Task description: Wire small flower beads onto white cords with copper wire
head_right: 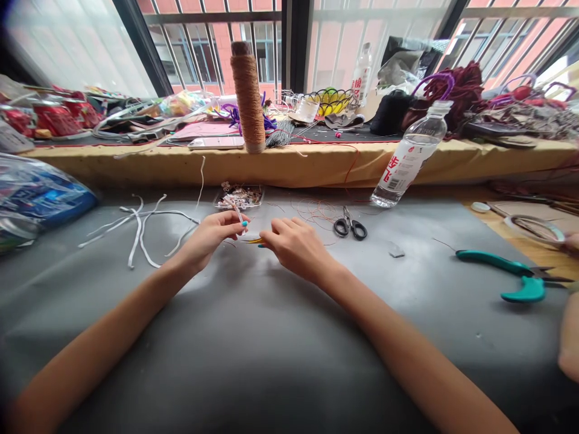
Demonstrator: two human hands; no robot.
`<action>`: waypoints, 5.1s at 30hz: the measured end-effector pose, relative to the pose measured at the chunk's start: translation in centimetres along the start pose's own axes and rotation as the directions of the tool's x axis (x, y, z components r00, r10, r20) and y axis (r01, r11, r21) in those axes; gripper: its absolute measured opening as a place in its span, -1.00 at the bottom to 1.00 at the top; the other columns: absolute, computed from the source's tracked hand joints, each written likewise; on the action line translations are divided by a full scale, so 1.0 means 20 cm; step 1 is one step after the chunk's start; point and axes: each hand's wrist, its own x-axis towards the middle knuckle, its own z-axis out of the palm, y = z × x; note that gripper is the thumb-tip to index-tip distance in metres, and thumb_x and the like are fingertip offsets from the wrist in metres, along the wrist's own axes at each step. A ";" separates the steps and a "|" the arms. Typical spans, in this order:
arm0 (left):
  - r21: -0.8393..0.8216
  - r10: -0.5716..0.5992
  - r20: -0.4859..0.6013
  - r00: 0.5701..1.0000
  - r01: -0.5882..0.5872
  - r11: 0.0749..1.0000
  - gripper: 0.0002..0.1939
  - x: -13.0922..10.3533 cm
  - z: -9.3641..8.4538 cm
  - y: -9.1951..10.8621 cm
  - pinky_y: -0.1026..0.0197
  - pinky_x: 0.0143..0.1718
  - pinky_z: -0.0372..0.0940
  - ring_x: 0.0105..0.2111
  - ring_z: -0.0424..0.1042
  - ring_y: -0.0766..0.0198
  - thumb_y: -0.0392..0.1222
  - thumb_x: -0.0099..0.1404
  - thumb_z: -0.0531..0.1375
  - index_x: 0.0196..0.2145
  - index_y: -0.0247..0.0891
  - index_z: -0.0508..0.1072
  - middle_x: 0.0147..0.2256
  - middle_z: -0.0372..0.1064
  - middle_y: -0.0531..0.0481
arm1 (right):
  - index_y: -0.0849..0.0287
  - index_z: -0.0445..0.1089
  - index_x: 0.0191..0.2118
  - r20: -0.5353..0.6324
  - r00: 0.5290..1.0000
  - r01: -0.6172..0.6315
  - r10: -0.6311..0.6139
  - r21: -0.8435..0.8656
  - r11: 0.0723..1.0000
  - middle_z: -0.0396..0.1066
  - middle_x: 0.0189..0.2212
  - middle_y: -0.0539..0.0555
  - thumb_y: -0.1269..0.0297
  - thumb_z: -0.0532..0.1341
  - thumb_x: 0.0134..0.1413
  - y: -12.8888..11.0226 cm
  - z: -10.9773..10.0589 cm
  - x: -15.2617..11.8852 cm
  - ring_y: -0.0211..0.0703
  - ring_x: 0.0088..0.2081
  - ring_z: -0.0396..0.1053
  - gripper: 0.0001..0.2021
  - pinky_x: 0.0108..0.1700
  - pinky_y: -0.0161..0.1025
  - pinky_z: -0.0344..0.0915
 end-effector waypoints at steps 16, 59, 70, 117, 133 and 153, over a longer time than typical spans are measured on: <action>-0.042 -0.040 0.012 0.999 0.041 0.998 -0.88 -0.02 0.01 0.01 0.29 -0.37 0.07 -0.42 0.21 0.38 -0.20 0.01 0.14 -0.45 -0.28 0.38 -0.38 0.31 0.04 | 0.23 0.09 0.10 0.034 0.980 -0.192 0.196 -0.089 0.977 0.28 -0.27 0.17 0.15 0.00 0.14 -0.06 0.02 0.00 -0.19 -0.43 0.20 -0.56 -0.49 -0.29 0.01; -0.070 -0.029 0.065 0.997 0.033 0.997 -0.86 -0.02 0.01 0.02 0.30 -0.39 0.06 -0.44 0.17 0.42 -0.18 0.03 0.15 -0.46 -0.32 0.38 -0.31 0.31 0.02 | 0.14 0.40 -0.27 -0.282 0.958 0.028 -0.054 -0.096 0.995 0.37 -0.46 -0.04 0.49 0.01 0.11 -0.04 0.03 -0.02 -0.34 -0.52 0.12 -0.76 -0.47 -0.34 -0.04; -0.096 -0.030 0.122 0.992 0.042 0.994 -0.90 -0.01 0.00 0.00 0.29 -0.37 0.09 -0.48 0.18 0.46 -0.24 0.01 0.18 -0.53 -0.34 0.36 -0.33 0.30 0.04 | 0.20 0.41 -0.42 -0.333 0.926 0.116 -0.178 -0.198 0.973 0.31 -0.59 -0.06 0.48 0.06 0.09 -0.04 0.00 -0.01 -0.31 -0.53 0.11 -0.80 -0.47 -0.30 -0.08; -0.198 0.094 0.166 0.982 -0.061 0.978 -0.80 -0.03 0.03 0.02 0.24 -0.32 0.24 -0.51 0.33 0.38 -0.20 0.04 0.24 -0.32 -0.28 0.45 -0.57 0.29 0.11 | 0.17 0.35 -0.23 -0.101 0.964 -0.233 0.245 0.123 0.965 0.38 -0.42 0.02 0.30 -0.03 0.18 -0.11 0.00 -0.03 -0.30 -0.53 0.19 -0.77 -0.51 -0.31 -0.12; -0.168 0.132 0.168 0.977 -0.103 0.980 -0.81 -0.04 0.04 0.02 0.22 -0.29 0.26 -0.46 0.37 0.35 -0.23 0.02 0.24 -0.34 -0.31 0.46 -0.48 0.39 0.04 | 0.21 0.37 -0.41 -0.198 0.962 -0.197 0.187 -0.031 0.980 0.27 -0.57 0.02 0.45 -0.04 0.15 -0.11 -0.02 -0.02 -0.29 -0.51 0.12 -0.74 -0.51 -0.30 -0.13; -0.044 0.062 0.262 0.963 -0.052 0.998 -0.80 -0.02 0.04 0.01 0.26 -0.42 0.26 -0.51 0.33 0.37 -0.14 0.10 0.16 -0.53 -0.33 0.31 -0.56 0.28 0.07 | 0.17 0.36 -0.27 0.067 0.974 -0.221 0.215 0.101 0.970 0.36 -0.47 0.02 0.33 -0.07 0.19 -0.11 0.01 -0.03 -0.34 -0.60 0.12 -0.74 -0.57 -0.31 -0.22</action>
